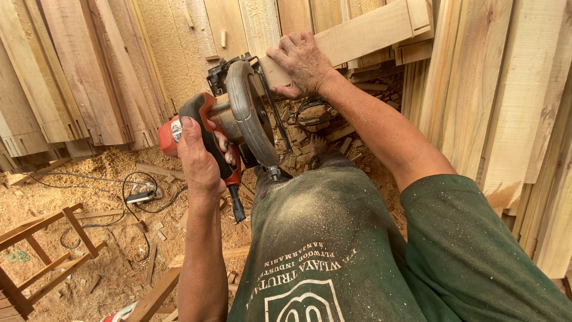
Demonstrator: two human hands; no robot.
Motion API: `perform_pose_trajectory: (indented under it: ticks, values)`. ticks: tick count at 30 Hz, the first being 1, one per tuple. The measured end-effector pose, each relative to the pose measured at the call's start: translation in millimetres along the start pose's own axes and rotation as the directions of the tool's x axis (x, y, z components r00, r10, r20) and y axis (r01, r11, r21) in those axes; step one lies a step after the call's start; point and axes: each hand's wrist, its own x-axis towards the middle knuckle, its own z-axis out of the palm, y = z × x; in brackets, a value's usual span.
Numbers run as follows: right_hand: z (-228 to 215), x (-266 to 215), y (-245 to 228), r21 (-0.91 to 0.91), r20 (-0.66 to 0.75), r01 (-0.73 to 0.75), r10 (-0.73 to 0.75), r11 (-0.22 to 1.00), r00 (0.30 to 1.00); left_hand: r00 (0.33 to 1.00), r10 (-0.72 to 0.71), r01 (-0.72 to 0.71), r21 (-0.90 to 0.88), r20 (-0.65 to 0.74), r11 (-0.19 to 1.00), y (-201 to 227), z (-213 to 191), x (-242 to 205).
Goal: The person uses a circular saw to cut multiple wooden planks into smaller pieces. They repeatedly pick up planks, position them, and make cuts, then set the cut pieces aside.
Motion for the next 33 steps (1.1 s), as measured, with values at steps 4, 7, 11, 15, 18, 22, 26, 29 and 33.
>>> perform_pose_trajectory:
  ticks: [4, 7, 11, 15, 18, 22, 26, 29, 33]
  values:
    - [-1, -1, -1, 0.006, -0.002, -0.005, 0.005, 1.000, 1.000, 1.000, -0.001, 0.001, 0.008, 0.010, 1.000, 3, 3, 0]
    - [-4, -1, 1, 0.044, 0.014, -0.010, 0.009, 0.999, 1.000, 1.000, 0.009, -0.009, 0.012, 0.016, 1.000, 6, 6, 2]
    - [-6, 2, -1, 0.064, 0.022, -0.011, 0.010, 0.998, 1.000, 1.000, -0.006, 0.005, 0.050, 0.011, 0.999, 8, 6, 5]
    - [-11, 1, -1, 0.073, 0.035, -0.025, 0.023, 0.997, 0.999, 1.000, -0.016, 0.015, 0.041, 0.012, 0.999, 9, 6, 7]
    - [-12, 0, -2, 0.077, 0.027, -0.021, 0.019, 0.997, 0.999, 1.000, -0.021, 0.021, 0.041, 0.002, 0.999, 10, 6, 10]
    - [-10, 1, -1, 0.095, 0.026, -0.022, 0.020, 0.995, 0.999, 1.000, -0.017, 0.017, 0.015, 0.012, 1.000, 12, 7, 13]
    - [-9, 1, 0, 0.115, 0.038, -0.020, 0.016, 0.993, 0.999, 1.000, -0.017, 0.017, 0.027, 0.006, 0.999, 14, 8, 17]
    - [-10, 1, -1, 0.073, 0.006, -0.013, 0.013, 0.997, 1.000, 1.000, 0.005, -0.005, 0.080, 0.004, 0.997, 16, 8, 22]
    - [-13, 1, -2, 0.090, 0.061, -0.025, 0.019, 0.996, 0.998, 1.000, 0.007, -0.007, 0.049, 0.004, 0.999, 17, 8, 26]
